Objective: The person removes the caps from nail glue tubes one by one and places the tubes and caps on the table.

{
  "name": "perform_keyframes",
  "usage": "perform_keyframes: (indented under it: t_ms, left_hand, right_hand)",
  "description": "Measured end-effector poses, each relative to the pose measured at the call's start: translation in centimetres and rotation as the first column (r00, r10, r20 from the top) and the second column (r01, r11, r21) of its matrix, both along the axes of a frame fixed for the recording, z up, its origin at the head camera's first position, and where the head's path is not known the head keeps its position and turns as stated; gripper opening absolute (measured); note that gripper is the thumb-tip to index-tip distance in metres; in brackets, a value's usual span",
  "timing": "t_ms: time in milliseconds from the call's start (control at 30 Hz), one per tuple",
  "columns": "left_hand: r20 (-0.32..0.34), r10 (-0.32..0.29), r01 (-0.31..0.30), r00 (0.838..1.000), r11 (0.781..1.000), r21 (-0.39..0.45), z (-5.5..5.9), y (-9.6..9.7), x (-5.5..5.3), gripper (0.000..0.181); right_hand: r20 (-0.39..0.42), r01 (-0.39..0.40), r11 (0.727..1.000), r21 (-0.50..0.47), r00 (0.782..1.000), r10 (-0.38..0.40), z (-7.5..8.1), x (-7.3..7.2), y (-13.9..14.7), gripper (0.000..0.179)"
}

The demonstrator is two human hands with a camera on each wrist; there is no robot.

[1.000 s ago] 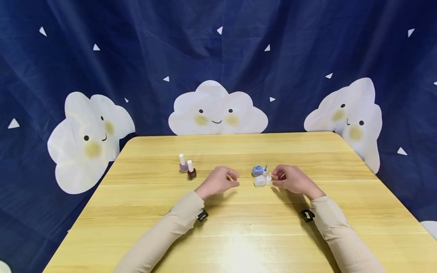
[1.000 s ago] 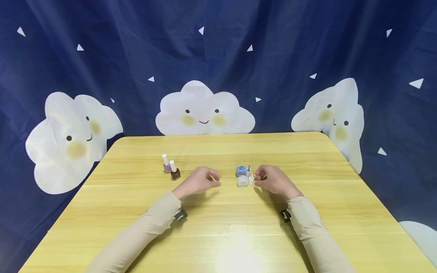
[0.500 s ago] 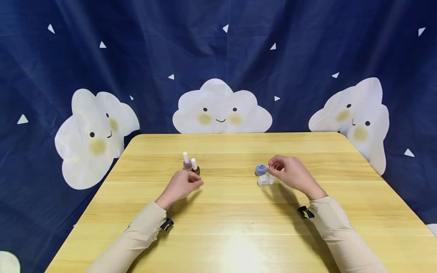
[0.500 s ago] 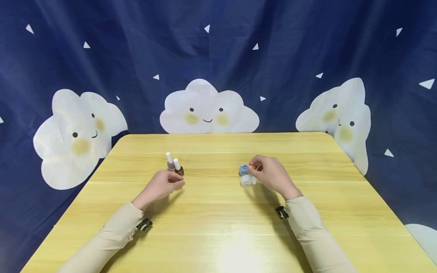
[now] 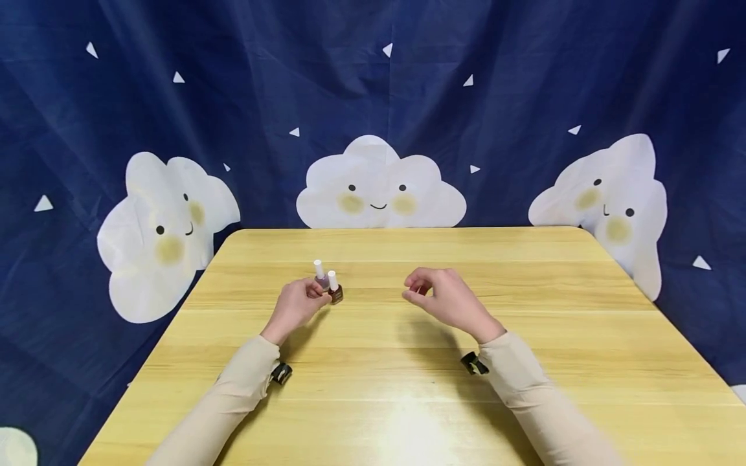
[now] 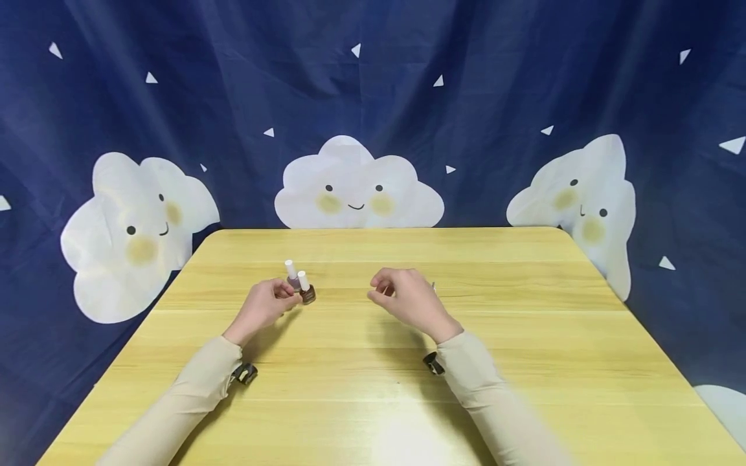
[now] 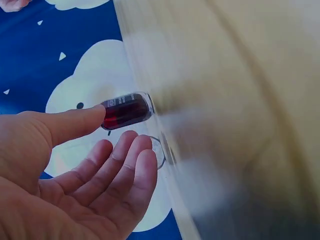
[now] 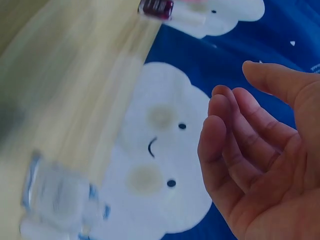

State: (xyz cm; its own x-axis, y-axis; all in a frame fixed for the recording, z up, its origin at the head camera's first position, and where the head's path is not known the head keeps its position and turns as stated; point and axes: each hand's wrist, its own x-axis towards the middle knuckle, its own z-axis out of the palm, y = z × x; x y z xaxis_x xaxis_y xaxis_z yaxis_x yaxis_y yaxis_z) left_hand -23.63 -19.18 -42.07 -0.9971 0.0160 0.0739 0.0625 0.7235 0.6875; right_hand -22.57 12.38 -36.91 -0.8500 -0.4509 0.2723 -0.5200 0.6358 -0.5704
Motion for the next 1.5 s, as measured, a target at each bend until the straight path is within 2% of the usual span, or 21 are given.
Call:
perform_keyframes:
  t_ms: [200,467,667,900,1133,1500]
  left_hand:
    - [0.002,-0.03,0.03,1.0,0.999,0.029,-0.2,0.0,-0.8,0.029]
    - [0.017,-0.067,0.067,0.998,0.997,0.028,-0.5,0.3,-1.6,0.027]
    - [0.056,-0.138,0.135,0.989,0.989,0.054,-0.6,1.4,-1.4,0.024]
    - [0.044,-0.25,0.246,0.967,0.966,0.079,-0.2,3.4,-0.6,0.021]
    - [0.044,-0.312,0.307,0.949,0.948,0.085,-0.2,5.2,0.1,0.016]
    - [0.023,-0.424,0.421,0.906,0.905,0.065,-0.1,8.2,1.1,0.016]
  right_hand:
    - [0.012,-0.032,0.999,-0.009,0.999,0.032,-0.4,0.1,-1.6,0.011]
    - [0.016,-0.03,1.0,-0.007,0.999,0.03,-0.8,0.1,-1.8,0.008]
    - [0.04,-0.031,1.0,0.004,0.999,0.031,-0.9,0.1,-1.7,0.01]
    - [0.054,-0.024,1.0,0.019,0.998,0.023,-1.0,0.1,-1.7,0.01]
    - [0.047,-0.041,0.999,0.022,0.998,0.04,-1.2,0.0,-1.8,0.014]
    - [0.049,-0.057,0.997,0.045,0.997,0.055,-1.9,-0.1,-1.7,0.018]
